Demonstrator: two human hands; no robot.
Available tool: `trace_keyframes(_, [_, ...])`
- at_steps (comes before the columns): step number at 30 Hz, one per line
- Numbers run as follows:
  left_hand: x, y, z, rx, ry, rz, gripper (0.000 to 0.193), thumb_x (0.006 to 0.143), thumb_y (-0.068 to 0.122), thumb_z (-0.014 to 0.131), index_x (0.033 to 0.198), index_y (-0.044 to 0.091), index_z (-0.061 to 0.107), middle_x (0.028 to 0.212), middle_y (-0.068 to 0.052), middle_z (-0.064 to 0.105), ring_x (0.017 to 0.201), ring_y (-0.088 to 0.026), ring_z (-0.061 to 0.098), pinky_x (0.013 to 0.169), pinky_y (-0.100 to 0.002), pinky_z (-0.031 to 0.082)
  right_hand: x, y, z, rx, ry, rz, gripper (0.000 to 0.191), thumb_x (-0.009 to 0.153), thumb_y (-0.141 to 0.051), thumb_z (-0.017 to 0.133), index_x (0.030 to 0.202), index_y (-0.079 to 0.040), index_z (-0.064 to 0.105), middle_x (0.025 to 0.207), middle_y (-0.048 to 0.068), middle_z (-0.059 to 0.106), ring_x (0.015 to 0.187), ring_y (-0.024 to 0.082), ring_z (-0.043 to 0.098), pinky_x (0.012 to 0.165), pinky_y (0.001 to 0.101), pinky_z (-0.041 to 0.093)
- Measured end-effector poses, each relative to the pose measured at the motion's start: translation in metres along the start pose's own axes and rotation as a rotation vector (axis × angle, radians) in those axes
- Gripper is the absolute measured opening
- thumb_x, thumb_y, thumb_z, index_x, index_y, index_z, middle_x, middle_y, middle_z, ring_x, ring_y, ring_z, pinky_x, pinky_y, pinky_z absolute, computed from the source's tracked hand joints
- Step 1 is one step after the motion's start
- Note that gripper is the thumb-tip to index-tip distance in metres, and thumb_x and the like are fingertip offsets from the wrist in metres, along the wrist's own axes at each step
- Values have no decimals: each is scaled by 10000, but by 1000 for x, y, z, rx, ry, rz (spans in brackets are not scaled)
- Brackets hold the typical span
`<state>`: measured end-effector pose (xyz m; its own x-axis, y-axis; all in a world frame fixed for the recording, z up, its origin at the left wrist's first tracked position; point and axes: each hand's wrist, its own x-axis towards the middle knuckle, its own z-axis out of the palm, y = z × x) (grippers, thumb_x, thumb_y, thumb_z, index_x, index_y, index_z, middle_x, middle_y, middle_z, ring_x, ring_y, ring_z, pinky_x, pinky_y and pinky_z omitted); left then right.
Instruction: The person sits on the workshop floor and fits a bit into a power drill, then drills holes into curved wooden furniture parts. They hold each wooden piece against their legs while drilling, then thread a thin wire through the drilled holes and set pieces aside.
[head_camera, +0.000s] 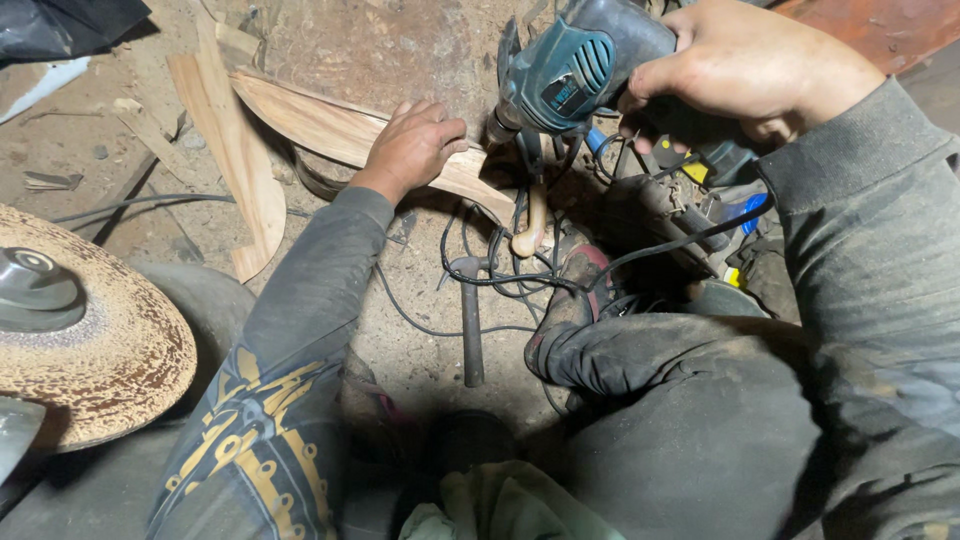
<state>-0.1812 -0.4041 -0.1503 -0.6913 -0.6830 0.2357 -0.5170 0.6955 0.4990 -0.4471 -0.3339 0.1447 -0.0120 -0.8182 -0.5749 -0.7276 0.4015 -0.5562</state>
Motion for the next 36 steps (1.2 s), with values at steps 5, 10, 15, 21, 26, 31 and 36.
trace_keyframes(5, [2, 2, 1, 16, -28, -46, 189, 969, 351, 675, 996, 165, 698, 943, -65, 622, 1051, -280, 571, 1041, -492, 390, 1, 4, -1, -183, 56, -68, 250, 922, -168, 665, 1088, 4, 738, 827, 103, 747, 667, 182, 696, 607, 324, 547])
trace_keyframes(10, [0, 3, -2, 9, -20, -26, 198, 988, 344, 675, 1015, 149, 694, 970, -77, 620, 1068, -292, 566, 999, -463, 411, 3, 7, 0, -212, 75, -65, 265, 921, -182, 682, 1085, 16, 743, 824, 116, 738, 669, 196, 677, 601, 341, 530])
trace_keyframes(15, [0, 4, -4, -10, -28, -33, 190, 998, 339, 678, 1015, 151, 694, 972, -83, 621, 1064, -298, 566, 988, -452, 419, 2, 4, 0, -184, 53, -69, 264, 910, -179, 671, 1100, -8, 737, 821, 96, 744, 656, 181, 685, 581, 323, 535])
trace_keyframes(21, [-1, 2, -2, -2, 2, -9, 189, 986, 332, 685, 1011, 145, 694, 959, -84, 615, 1047, -303, 567, 970, -466, 415, -4, -1, 3, -124, 39, -23, 247, 898, -166, 666, 1075, -7, 735, 798, 104, 742, 613, 180, 673, 538, 330, 518])
trace_keyframes(26, [-2, 1, -2, -1, 22, 14, 184, 990, 327, 690, 1009, 144, 689, 964, -86, 612, 1050, -307, 568, 971, -473, 420, -6, -4, 3, -181, 41, -61, 237, 917, -176, 669, 1062, -2, 738, 786, 101, 740, 576, 154, 637, 495, 304, 478])
trace_keyframes(31, [-2, 5, -4, 4, 16, -7, 180, 991, 325, 684, 1010, 147, 693, 962, -84, 610, 1052, -305, 570, 1010, -497, 407, -9, -6, 5, -250, 75, 0, 223, 907, -199, 676, 1021, -17, 737, 708, 97, 681, 492, 167, 550, 408, 337, 396])
trace_keyframes(36, [-1, 8, -6, -38, -23, -57, 193, 976, 342, 673, 1022, 155, 693, 974, -82, 608, 1067, -309, 566, 1029, -497, 399, -16, -11, 12, -179, 113, -5, 219, 879, -205, 703, 1022, -45, 747, 698, 59, 673, 501, 149, 545, 402, 341, 390])
